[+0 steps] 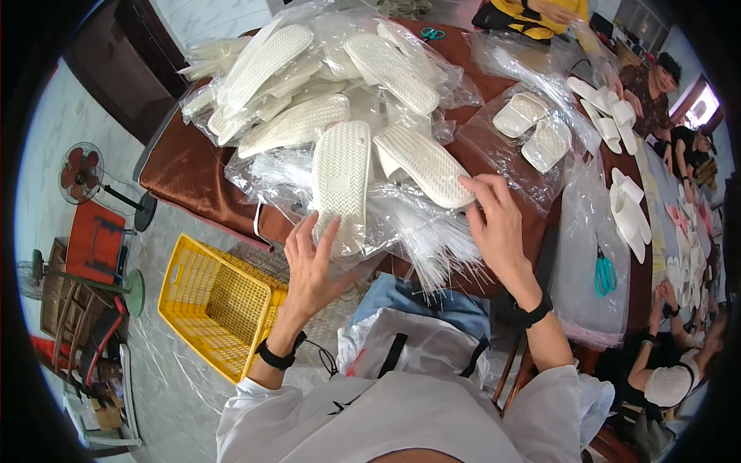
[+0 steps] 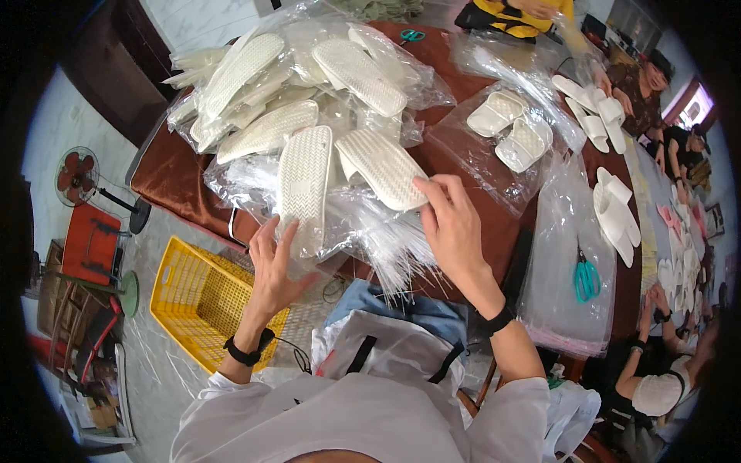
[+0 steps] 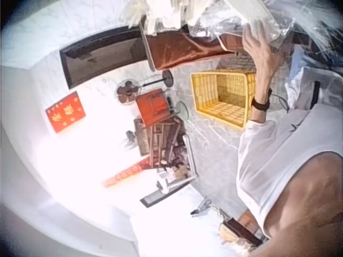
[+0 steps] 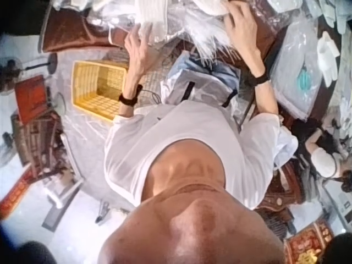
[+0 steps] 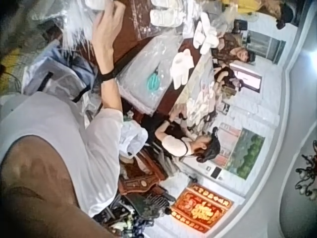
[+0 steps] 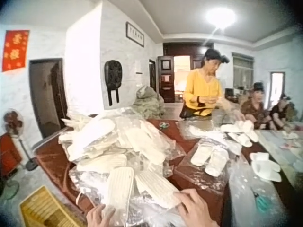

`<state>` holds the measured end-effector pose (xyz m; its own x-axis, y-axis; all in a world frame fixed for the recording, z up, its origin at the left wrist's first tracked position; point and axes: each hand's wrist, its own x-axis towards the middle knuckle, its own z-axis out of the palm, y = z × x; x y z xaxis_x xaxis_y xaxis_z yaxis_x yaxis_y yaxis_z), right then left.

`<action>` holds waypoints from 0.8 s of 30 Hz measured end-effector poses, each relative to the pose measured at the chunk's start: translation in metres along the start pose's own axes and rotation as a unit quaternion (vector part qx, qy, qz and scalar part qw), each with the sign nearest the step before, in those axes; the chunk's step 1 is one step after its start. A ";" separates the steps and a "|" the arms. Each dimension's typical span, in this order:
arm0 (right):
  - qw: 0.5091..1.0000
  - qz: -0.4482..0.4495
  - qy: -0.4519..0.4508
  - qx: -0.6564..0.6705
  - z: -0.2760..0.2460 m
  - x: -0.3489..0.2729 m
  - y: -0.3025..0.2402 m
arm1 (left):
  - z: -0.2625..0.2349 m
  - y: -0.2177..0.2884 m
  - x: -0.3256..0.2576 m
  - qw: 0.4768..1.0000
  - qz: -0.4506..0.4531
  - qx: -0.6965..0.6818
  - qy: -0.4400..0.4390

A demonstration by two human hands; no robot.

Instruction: Inspecting and trimming threads from white slippers in a manufacturing setting.

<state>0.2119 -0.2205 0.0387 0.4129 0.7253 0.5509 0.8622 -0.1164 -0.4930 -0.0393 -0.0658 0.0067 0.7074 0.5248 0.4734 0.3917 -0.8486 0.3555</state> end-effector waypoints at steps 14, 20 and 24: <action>0.987 0.030 0.125 0.094 -0.046 0.035 -0.012 | -0.059 0.000 0.097 0.965 0.159 -0.164 0.126; 0.980 0.023 0.173 0.091 -0.101 0.060 -0.021 | -0.097 0.039 0.175 0.930 0.162 -0.304 0.125; 0.976 0.047 0.147 0.154 -0.131 0.074 -0.012 | -0.100 0.051 0.209 0.899 0.154 -0.400 0.086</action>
<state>0.2701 -0.2540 0.1736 0.5908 0.4899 0.6411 0.7062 0.0702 -0.7045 0.0692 0.0073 0.2042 0.5812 0.3345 0.7419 -0.4046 -0.6722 0.6201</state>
